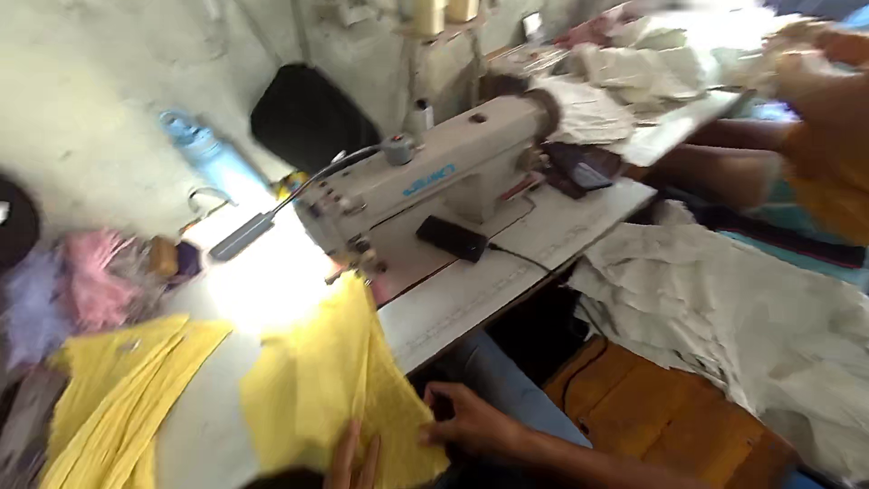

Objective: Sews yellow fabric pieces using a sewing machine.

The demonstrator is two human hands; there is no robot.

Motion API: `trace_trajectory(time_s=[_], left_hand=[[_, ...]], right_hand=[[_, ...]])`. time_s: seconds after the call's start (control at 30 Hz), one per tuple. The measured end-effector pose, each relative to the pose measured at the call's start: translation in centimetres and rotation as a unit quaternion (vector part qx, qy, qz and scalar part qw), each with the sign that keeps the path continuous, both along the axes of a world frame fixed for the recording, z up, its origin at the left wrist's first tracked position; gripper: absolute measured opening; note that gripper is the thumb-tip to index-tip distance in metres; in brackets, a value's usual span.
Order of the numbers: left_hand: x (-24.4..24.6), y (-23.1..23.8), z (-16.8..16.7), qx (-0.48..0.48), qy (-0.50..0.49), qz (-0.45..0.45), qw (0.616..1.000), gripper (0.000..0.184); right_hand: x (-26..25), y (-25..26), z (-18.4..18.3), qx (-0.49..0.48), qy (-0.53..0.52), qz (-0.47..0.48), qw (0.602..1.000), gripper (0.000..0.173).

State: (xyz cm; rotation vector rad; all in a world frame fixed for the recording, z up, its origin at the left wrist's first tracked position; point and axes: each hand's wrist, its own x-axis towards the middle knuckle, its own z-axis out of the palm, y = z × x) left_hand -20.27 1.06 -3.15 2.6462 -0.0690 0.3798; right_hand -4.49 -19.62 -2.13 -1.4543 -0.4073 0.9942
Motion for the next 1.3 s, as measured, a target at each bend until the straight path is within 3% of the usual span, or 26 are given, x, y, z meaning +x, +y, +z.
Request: trace_trajectory(time_s=[0.13,0.23,0.3,0.37,0.47,0.6,0.73,0.83,0.93,1.07,1.3], left_hand=[[-0.2,0.1,-2.3,-0.043,-0.057,0.07,0.995,0.064],[1.2,-1.2,-2.8,-0.028,-0.151,0.174,0.973,0.028],[1.9,-2.4,-1.9,-0.016,-0.183,0.239,0.953,0.016],[1.8,-3.2,-0.9,-0.022,-0.196,0.261,0.945,0.014],[0.9,-3.7,0.7,-0.042,-0.203,0.257,0.944,0.016],[-0.2,-3.5,2.9,-0.105,-0.235,0.23,0.938,0.012],[0.3,-3.8,4.7,-0.158,-0.292,0.205,0.921,0.007],[1.1,-4.3,5.7,-0.221,-0.323,0.187,0.901,0.02],[1.6,-4.6,6.8,-0.286,-0.314,0.159,0.891,0.027],[2.1,-4.5,7.3,-0.319,-0.317,0.14,0.882,0.01],[2.4,-4.4,9.0,-0.276,-0.295,0.114,0.908,0.013]], right_hand=[[-0.9,-0.9,-0.6,0.032,0.018,-0.044,0.998,0.023],[-1.5,-1.1,-1.1,0.048,0.061,-0.053,0.996,0.017],[-2.1,-1.1,-0.7,0.052,-0.003,-0.063,0.997,0.011],[-2.8,-1.3,-0.3,0.074,-0.119,-0.079,0.987,0.017],[-3.1,-1.5,0.1,0.117,-0.272,-0.087,0.951,0.036],[-1.7,-0.6,0.9,0.202,-0.358,-0.016,0.912,0.017],[-0.3,2.2,2.1,0.245,-0.467,0.037,0.849,0.019],[0.3,4.0,3.3,0.266,-0.545,0.029,0.795,0.012],[0.9,4.8,4.7,0.291,-0.572,0.027,0.766,0.01],[1.6,5.1,6.5,0.303,-0.596,0.015,0.743,0.011],[2.2,4.8,8.4,0.315,-0.621,0.034,0.717,0.01]])
